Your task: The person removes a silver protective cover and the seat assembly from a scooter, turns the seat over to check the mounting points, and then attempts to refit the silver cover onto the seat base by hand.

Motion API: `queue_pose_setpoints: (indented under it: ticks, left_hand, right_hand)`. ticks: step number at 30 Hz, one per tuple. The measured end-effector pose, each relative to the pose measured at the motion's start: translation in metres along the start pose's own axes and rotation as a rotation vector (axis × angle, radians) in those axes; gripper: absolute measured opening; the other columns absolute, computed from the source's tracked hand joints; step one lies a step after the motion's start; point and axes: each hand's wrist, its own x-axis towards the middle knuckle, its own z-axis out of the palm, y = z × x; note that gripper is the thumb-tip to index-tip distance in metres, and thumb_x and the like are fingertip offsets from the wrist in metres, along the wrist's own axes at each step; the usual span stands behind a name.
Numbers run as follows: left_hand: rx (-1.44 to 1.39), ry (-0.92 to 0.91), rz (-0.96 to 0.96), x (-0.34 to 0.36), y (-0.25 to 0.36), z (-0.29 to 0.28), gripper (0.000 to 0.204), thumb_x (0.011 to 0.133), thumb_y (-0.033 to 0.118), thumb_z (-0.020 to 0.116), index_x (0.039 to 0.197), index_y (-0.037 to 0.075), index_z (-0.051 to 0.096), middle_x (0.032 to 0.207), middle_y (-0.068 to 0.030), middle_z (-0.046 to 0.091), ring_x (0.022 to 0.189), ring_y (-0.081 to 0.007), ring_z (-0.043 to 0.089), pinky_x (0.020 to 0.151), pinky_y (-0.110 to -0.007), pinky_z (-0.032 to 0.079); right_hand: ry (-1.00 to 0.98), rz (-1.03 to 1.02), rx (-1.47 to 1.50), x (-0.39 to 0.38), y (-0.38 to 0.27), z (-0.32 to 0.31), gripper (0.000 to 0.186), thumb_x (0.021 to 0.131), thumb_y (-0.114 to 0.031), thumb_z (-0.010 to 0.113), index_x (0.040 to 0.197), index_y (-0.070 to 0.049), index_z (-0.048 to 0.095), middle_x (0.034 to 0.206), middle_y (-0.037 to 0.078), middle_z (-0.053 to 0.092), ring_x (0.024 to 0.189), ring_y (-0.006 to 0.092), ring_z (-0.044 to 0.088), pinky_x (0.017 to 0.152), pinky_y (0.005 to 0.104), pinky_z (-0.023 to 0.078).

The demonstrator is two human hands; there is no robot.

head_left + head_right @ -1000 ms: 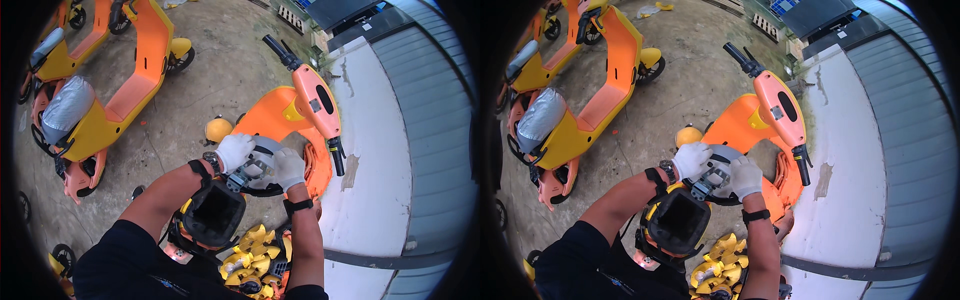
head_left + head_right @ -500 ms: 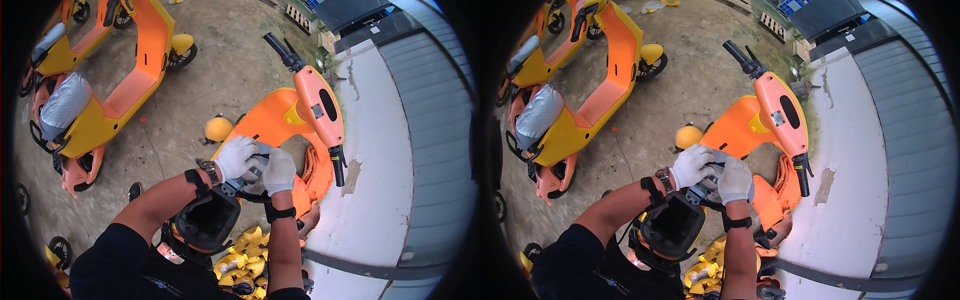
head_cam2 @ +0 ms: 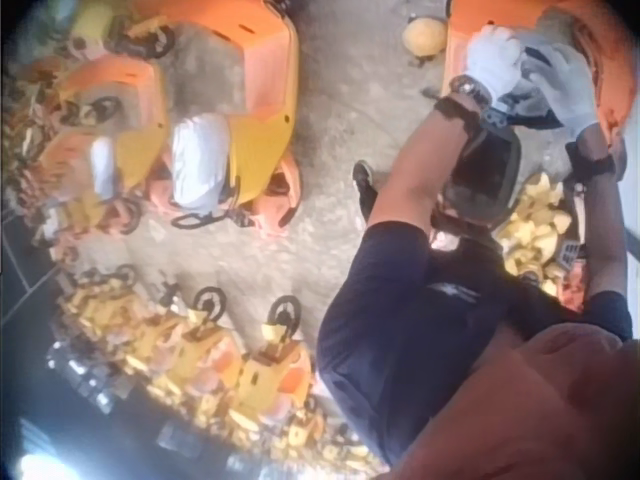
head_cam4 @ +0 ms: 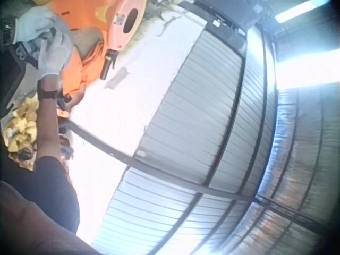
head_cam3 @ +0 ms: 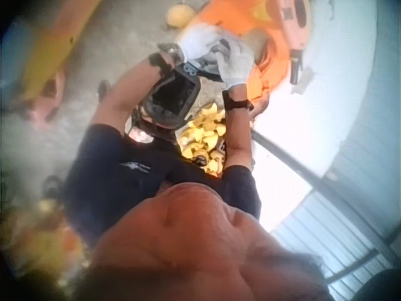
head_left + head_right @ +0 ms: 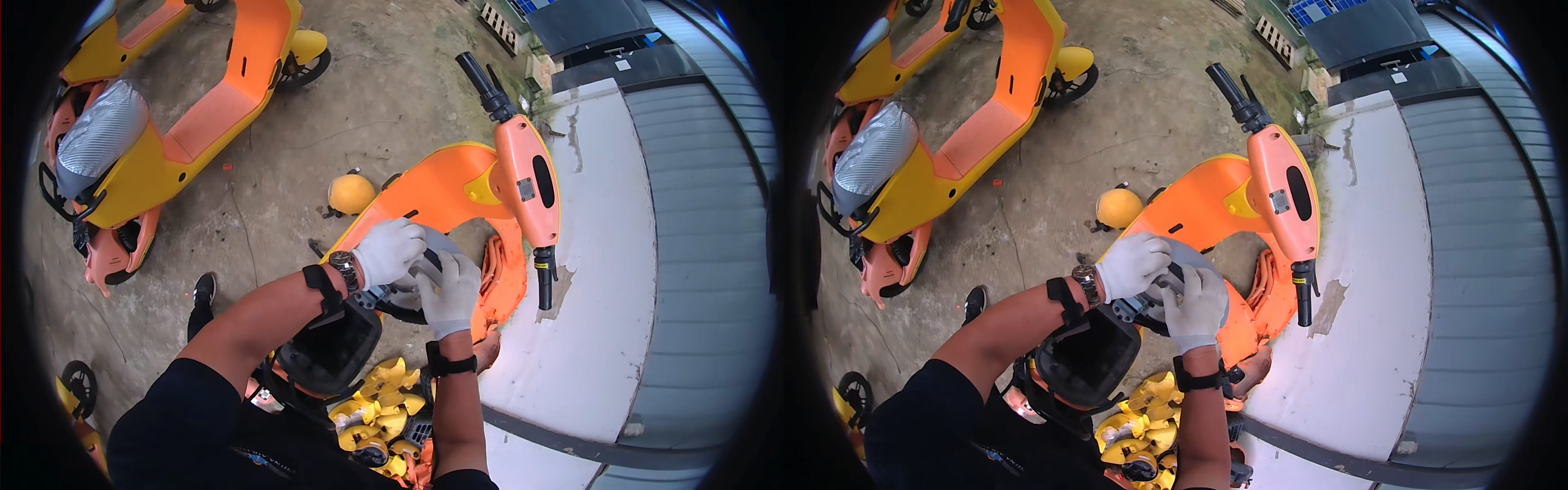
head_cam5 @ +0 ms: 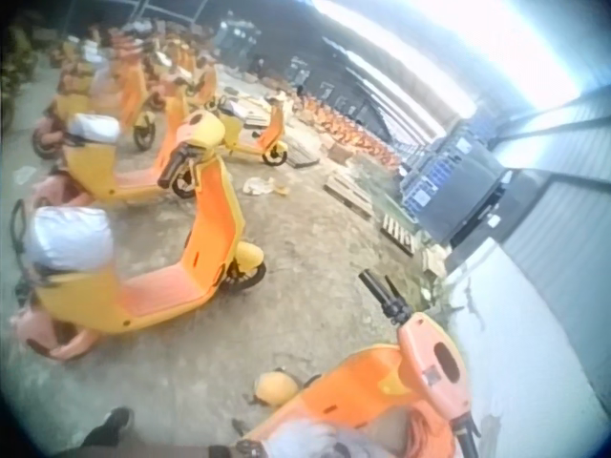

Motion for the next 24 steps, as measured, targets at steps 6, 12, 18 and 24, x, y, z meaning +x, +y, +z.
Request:
queue_pose_setpoints:
  ticks: [6, 12, 18, 24]
  left_hand:
    - [0.117, -0.052, 0.08, 0.005, 0.006, -0.002, 0.007, 0.075, 0.012, 0.063, 0.081, 0.007, 0.063, 0.091, -0.0066, 0.06, 0.087, -0.0272, 0.059, 0.076, -0.037, 0.049]
    - [-0.04, 0.143, -0.083, 0.016, 0.012, -0.006, 0.008, 0.081, 0.012, 0.062, 0.085, 0.005, 0.064, 0.078, -0.0112, 0.061, 0.077, -0.0331, 0.061, 0.068, -0.042, 0.049]
    - [-0.174, 0.24, -0.196, 0.024, 0.012, -0.015, 0.011, 0.08, 0.015, 0.065, 0.086, 0.006, 0.065, 0.082, -0.0109, 0.063, 0.08, -0.0322, 0.063, 0.071, -0.041, 0.051]
    - [-0.123, 0.076, -0.215, -0.021, 0.007, -0.013, 0.022, 0.075, 0.015, 0.068, 0.095, 0.007, 0.065, 0.1, -0.009, 0.062, 0.095, -0.0307, 0.059, 0.083, -0.039, 0.049]
  right_hand:
    - [-0.064, 0.009, -0.091, 0.02, -0.002, 0.003, 0.037, 0.074, -0.027, 0.071, 0.106, -0.01, 0.064, 0.103, 0.011, 0.059, 0.099, 0.0339, 0.053, 0.086, 0.046, 0.042]
    - [-0.127, 0.014, -0.1, 0.037, -0.005, 0.0, 0.025, 0.075, -0.02, 0.068, 0.096, -0.007, 0.066, 0.098, 0.014, 0.062, 0.093, 0.0363, 0.056, 0.082, 0.044, 0.047]
    - [-0.347, -0.016, -0.338, 0.049, -0.011, 0.007, 0.019, 0.078, -0.015, 0.061, 0.095, -0.008, 0.066, 0.099, 0.011, 0.063, 0.095, 0.0315, 0.059, 0.08, 0.0418, 0.051]
    - [-0.229, -0.138, -0.209, 0.029, 0.002, -0.007, 0.018, 0.078, -0.017, 0.063, 0.093, -0.008, 0.064, 0.099, 0.01, 0.062, 0.096, 0.0319, 0.059, 0.079, 0.0425, 0.051]
